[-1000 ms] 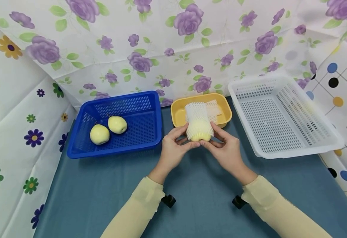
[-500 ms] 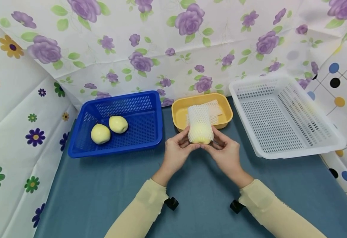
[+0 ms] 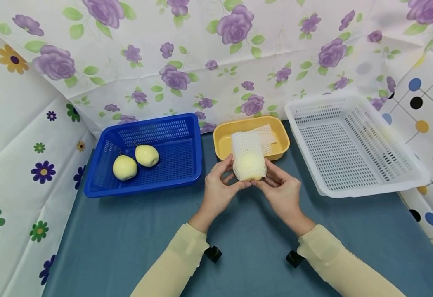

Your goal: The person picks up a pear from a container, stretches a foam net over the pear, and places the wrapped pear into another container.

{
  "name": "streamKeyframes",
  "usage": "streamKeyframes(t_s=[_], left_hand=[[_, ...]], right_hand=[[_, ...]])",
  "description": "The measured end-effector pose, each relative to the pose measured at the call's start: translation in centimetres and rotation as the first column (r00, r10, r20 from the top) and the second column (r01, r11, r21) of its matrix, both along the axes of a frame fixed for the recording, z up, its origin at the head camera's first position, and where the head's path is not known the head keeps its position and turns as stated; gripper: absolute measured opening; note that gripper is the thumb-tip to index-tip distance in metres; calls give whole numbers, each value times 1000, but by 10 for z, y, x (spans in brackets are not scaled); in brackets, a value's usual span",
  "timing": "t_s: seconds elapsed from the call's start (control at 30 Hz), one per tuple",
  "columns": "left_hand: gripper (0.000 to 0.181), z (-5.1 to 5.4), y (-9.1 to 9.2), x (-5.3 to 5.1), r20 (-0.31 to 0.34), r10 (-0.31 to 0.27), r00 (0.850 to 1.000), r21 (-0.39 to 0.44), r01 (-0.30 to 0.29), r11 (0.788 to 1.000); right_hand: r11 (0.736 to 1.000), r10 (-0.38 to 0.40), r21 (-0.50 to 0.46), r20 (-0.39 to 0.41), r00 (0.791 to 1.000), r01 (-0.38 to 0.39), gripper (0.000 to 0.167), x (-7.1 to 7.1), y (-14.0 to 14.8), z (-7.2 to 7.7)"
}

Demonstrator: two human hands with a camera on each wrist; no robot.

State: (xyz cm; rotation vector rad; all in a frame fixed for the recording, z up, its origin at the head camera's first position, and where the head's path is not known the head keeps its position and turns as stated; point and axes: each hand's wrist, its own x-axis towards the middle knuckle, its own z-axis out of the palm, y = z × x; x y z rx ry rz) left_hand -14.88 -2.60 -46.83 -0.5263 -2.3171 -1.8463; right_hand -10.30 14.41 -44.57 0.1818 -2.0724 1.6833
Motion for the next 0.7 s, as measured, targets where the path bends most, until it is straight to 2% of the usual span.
streamKeyframes(t_s=[0.23,0.37,0.5,0.6,0.7], left_hand=[[76,2,-1,-2,21,-36,999,2,36,999],[75,4,-1,-1,52,-71,996,56,68,996],[73,11,-1,4,66,-101,993,129,92,987],[69,21,-1,8,53,-90,995,128,82,988],[63,29,-1,12,36,-67,997,108,63,992]], right_hand=[[1000,-22,-24,-41,999,21,55,-1,-1,-1],[1000,-23,-21,-72,997,21,58,-2,-1,2],[999,6,52,-37,999,-4,65,-3,0,7],[995,30,94,20,999,-32,65,-2,-1,9],[994,67,84,57,996,-72,65,-3,-1,9]])
